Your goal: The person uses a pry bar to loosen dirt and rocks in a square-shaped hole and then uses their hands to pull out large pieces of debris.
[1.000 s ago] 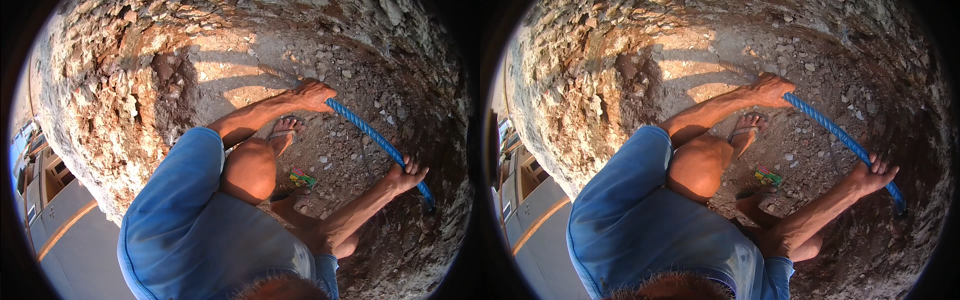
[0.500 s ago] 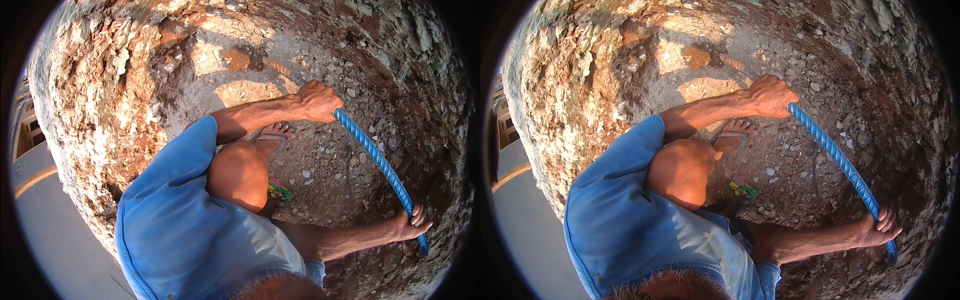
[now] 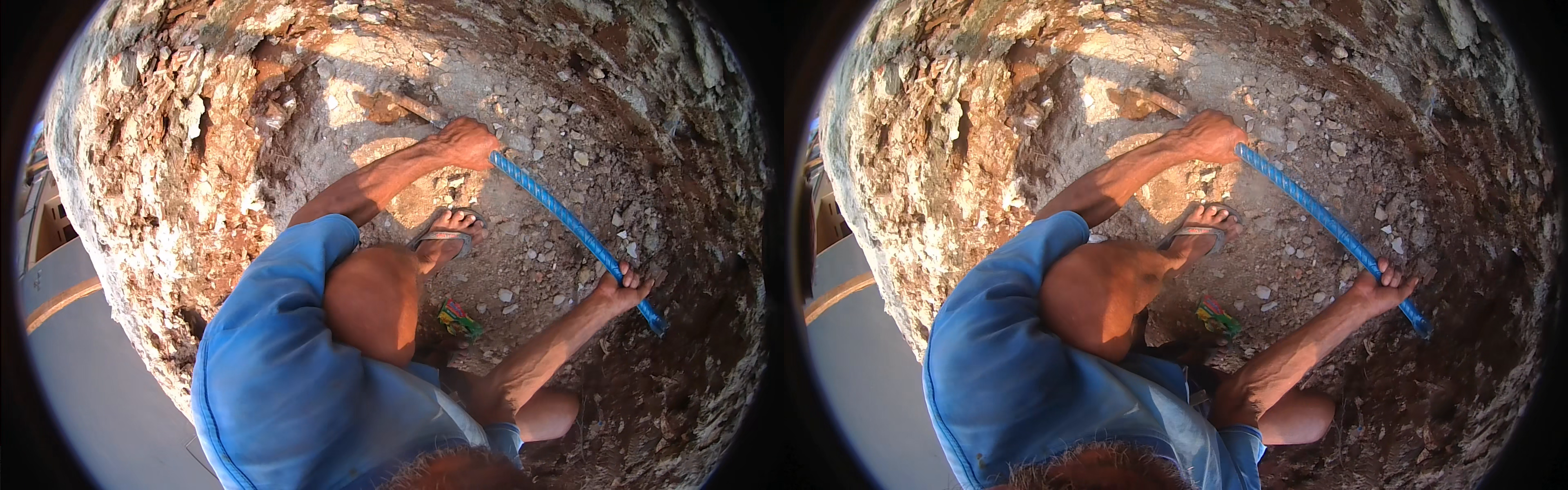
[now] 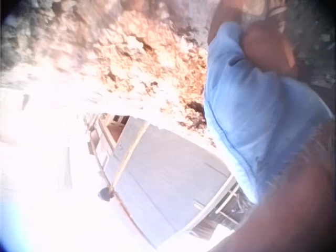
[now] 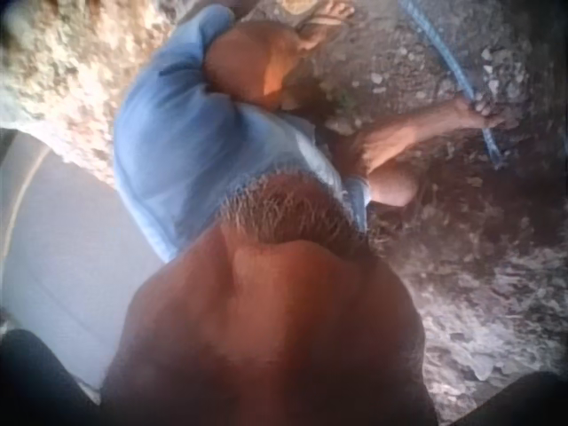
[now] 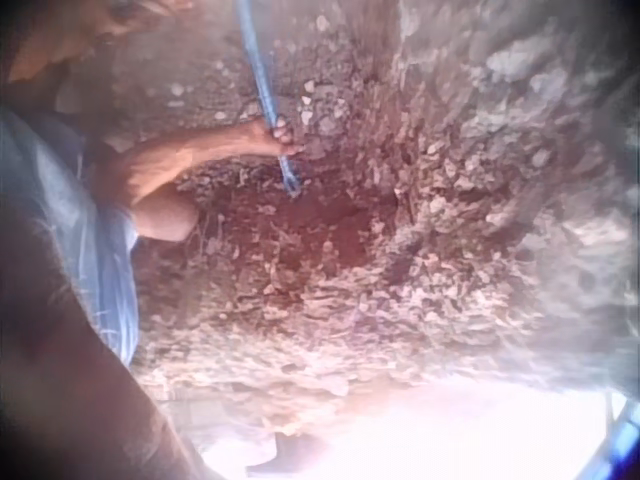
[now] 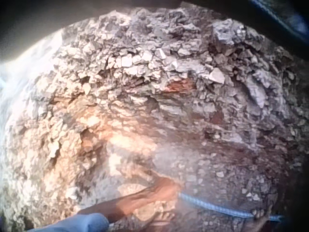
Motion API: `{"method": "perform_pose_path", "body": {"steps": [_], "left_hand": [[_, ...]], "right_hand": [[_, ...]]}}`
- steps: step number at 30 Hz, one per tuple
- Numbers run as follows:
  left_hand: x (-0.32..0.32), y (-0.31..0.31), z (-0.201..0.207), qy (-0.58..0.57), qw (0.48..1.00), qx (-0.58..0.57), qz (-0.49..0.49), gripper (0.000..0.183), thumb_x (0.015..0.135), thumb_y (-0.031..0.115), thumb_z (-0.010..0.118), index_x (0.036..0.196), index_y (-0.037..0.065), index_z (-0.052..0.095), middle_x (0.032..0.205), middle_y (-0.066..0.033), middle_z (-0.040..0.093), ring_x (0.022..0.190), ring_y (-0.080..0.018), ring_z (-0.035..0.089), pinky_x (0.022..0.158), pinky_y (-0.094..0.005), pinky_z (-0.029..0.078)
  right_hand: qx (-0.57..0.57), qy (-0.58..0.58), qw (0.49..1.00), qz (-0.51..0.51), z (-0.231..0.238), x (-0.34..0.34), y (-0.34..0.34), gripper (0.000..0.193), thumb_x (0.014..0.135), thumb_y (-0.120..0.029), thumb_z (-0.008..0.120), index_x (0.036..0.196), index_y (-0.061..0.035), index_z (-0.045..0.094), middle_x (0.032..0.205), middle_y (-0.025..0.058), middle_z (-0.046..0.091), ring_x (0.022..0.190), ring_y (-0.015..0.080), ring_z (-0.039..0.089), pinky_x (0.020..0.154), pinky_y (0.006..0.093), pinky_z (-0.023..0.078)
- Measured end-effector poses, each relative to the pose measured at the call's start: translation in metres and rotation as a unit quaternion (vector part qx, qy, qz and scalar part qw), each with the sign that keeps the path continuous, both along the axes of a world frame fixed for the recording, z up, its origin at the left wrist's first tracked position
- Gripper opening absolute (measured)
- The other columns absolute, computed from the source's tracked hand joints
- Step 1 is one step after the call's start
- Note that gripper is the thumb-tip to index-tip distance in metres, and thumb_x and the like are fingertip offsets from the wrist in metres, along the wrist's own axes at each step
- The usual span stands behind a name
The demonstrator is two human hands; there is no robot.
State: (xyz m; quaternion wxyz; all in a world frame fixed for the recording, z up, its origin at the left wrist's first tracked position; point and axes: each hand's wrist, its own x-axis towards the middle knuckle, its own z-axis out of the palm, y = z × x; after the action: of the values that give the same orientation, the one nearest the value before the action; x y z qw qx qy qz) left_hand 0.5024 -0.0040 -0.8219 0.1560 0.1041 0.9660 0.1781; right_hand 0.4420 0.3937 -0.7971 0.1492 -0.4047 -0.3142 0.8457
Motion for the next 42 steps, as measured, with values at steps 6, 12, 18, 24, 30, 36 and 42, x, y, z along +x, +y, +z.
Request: {"method": "perform_pose_path", "body": {"steps": [6, 12, 18, 24, 30, 36, 42], "left_hand": [[0.019, 0.028, 0.029, -0.026, 1.000, 0.004, -0.007, 0.020, 0.074, 0.023, 0.076, 0.073, 0.006, 0.065, 0.058, -0.0098, 0.061, 0.055, -0.0276, 0.065, 0.049, -0.0445, 0.048], [-0.027, 0.060, 0.064, 0.058, 0.994, 0.073, -0.056, 0.024, 0.079, 0.029, 0.075, 0.074, 0.009, 0.062, 0.057, -0.0052, 0.058, 0.054, -0.0245, 0.064, 0.045, -0.0408, 0.047], [-0.010, -0.055, -0.024, 0.102, 0.994, 0.028, -0.020, 0.025, 0.083, 0.040, 0.071, 0.079, 0.015, 0.069, 0.064, -0.0065, 0.066, 0.060, -0.0270, 0.067, 0.051, -0.0445, 0.049], [0.034, -0.007, 0.018, -0.003, 0.998, -0.060, -0.010, 0.026, 0.078, 0.037, 0.077, 0.084, 0.013, 0.071, 0.067, -0.0077, 0.066, 0.059, -0.0278, 0.066, 0.051, -0.0458, 0.048], [-0.010, 0.042, 0.079, 0.139, 0.989, 0.042, -0.030, 0.026, 0.073, 0.029, 0.078, 0.074, 0.011, 0.059, 0.057, -0.0030, 0.057, 0.053, -0.0245, 0.061, 0.045, -0.0413, 0.045], [-0.066, -0.014, 0.038, 0.129, 0.990, 0.059, -0.001, 0.021, 0.081, 0.028, 0.074, 0.073, 0.013, 0.061, 0.060, -0.0016, 0.061, 0.058, -0.0206, 0.064, 0.048, -0.0389, 0.047], [-0.001, -0.005, 0.028, 0.131, 0.990, 0.029, 0.032, 0.022, 0.077, 0.028, 0.074, 0.068, 0.012, 0.063, 0.058, -0.0052, 0.062, 0.053, -0.0246, 0.064, 0.051, -0.0447, 0.047]], "right_hand": [[-0.112, 0.136, 0.982, 0.063, 0.007, 0.036, 0.069, 0.041, 0.099, -0.025, 0.053, 0.062, -0.0160, 0.035, 0.053, -0.0045, 0.025, 0.042, 0.0092, 0.028, 0.049, 0.0301, 0.040], [-0.065, 0.271, 0.959, 0.051, 0.111, 0.032, 0.093, 0.049, 0.093, -0.023, 0.055, 0.054, -0.0205, 0.026, 0.046, -0.0044, 0.026, 0.043, 0.0107, 0.029, 0.046, 0.0290, 0.033], [-0.017, 0.026, 1.000, -0.003, 0.010, 0.004, -0.069, 0.036, 0.103, -0.030, 0.047, 0.070, -0.0179, 0.036, 0.051, -0.0048, 0.025, 0.043, 0.0105, 0.030, 0.045, 0.0324, 0.037], [-0.138, 0.076, 0.986, 0.051, -0.053, 0.034, 0.018, 0.040, 0.103, -0.027, 0.044, 0.065, -0.0157, 0.035, 0.049, -0.0037, 0.029, 0.039, 0.0104, 0.033, 0.043, 0.0324, 0.039], [-0.047, 0.300, 0.944, 0.131, 0.114, 0.036, 0.080, 0.045, 0.092, -0.019, 0.052, 0.054, -0.0181, 0.030, 0.047, -0.0027, 0.029, 0.043, 0.0118, 0.031, 0.049, 0.0290, 0.034], [-0.010, 0.323, 0.937, 0.136, 0.138, 0.001, -0.035, 0.048, 0.092, -0.022, 0.059, 0.053, -0.0185, 0.032, 0.048, -0.0031, 0.031, 0.043, 0.0107, 0.033, 0.050, 0.0298, 0.034], [-0.126, 0.280, 0.937, 0.168, 0.043, -0.015, 0.012, 0.043, 0.100, -0.025, 0.049, 0.060, -0.0169, 0.034, 0.050, -0.0020, 0.034, 0.041, 0.0110, 0.034, 0.048, 0.0315, 0.038]]}}
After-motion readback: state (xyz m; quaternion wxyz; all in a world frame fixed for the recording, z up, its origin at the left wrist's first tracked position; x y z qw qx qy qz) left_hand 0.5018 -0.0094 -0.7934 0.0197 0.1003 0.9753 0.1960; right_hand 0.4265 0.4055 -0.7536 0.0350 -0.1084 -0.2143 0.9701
